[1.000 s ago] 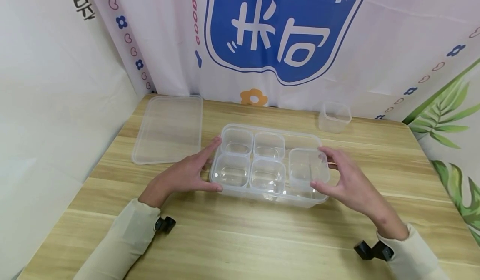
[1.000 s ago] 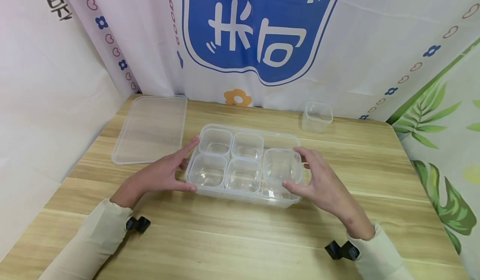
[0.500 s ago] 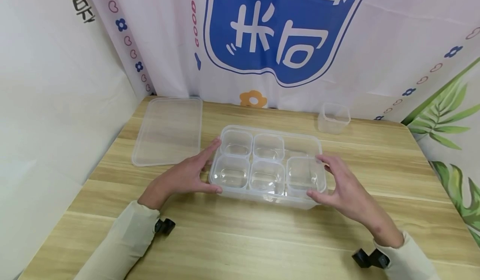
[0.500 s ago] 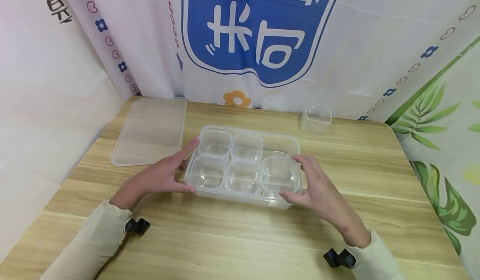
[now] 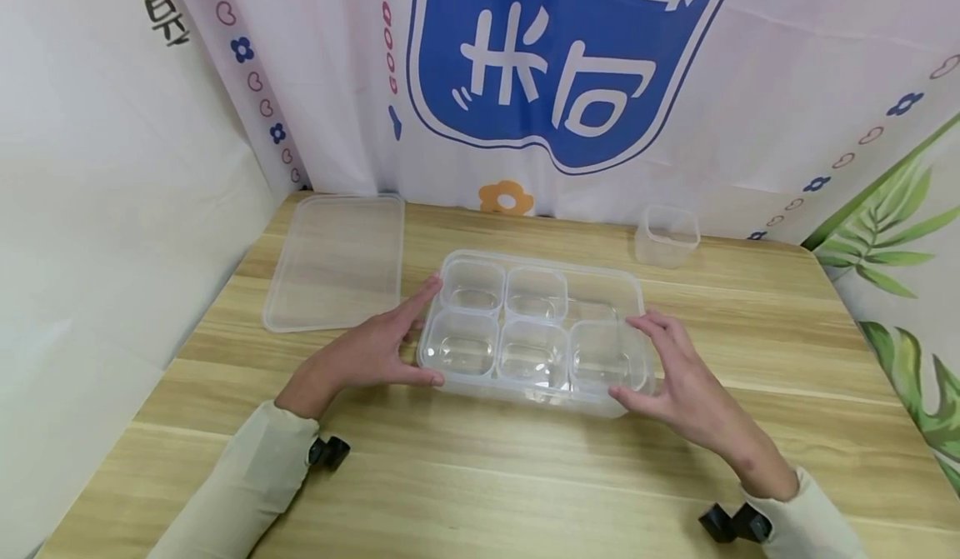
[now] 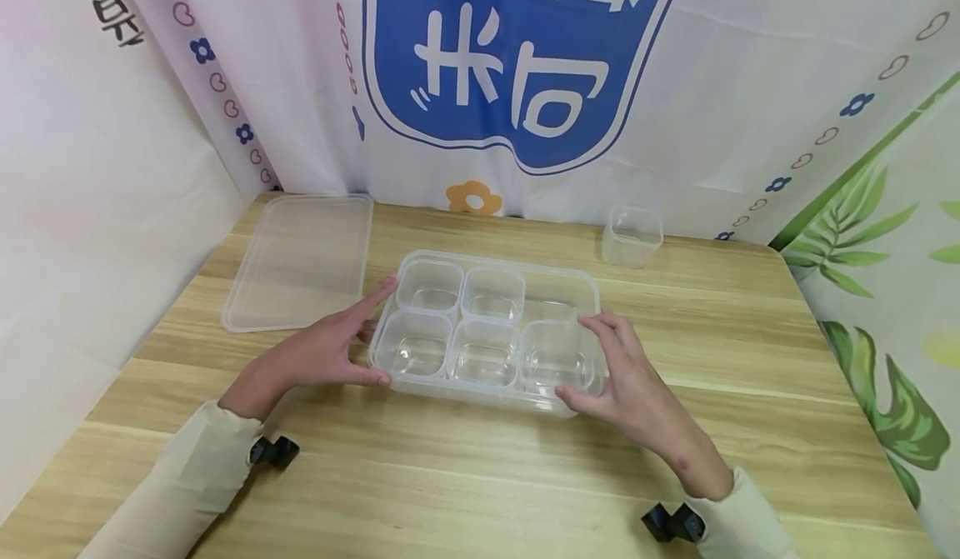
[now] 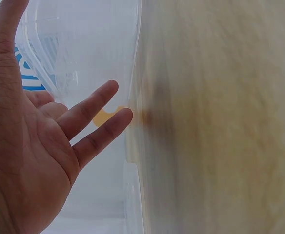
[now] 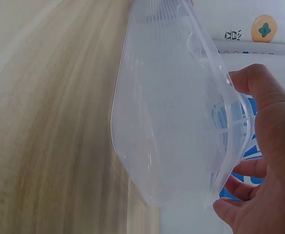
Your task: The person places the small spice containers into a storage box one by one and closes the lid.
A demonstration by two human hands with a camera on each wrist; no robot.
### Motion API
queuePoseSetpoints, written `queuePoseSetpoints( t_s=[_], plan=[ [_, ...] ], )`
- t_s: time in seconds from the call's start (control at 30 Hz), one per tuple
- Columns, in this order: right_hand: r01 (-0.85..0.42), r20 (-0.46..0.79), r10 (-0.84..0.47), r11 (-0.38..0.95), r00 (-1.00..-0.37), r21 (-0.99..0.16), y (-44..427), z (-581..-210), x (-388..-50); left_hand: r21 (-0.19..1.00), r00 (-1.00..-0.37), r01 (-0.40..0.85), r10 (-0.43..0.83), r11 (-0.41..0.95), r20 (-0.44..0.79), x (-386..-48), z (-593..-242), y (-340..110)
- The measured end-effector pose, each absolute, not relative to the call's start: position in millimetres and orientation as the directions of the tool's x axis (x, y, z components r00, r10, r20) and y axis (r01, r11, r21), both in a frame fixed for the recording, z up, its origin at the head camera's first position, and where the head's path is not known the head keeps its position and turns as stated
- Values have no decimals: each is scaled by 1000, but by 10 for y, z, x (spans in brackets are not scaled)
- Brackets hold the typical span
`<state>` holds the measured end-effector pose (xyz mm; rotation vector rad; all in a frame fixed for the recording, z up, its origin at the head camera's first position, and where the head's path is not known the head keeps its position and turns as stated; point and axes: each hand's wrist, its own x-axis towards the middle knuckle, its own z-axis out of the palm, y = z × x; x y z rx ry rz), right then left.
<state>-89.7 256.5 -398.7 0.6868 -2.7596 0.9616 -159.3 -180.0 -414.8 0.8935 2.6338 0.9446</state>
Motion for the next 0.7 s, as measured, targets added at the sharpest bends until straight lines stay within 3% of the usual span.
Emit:
queuePoseSetpoints(
  t_s=[0.7],
  plan=[
    [-489,284,-398,687,-872,-538,2585,-4032,-862,634,-797,474,604,611,14,-1584,-4150,-1805]
  ],
)
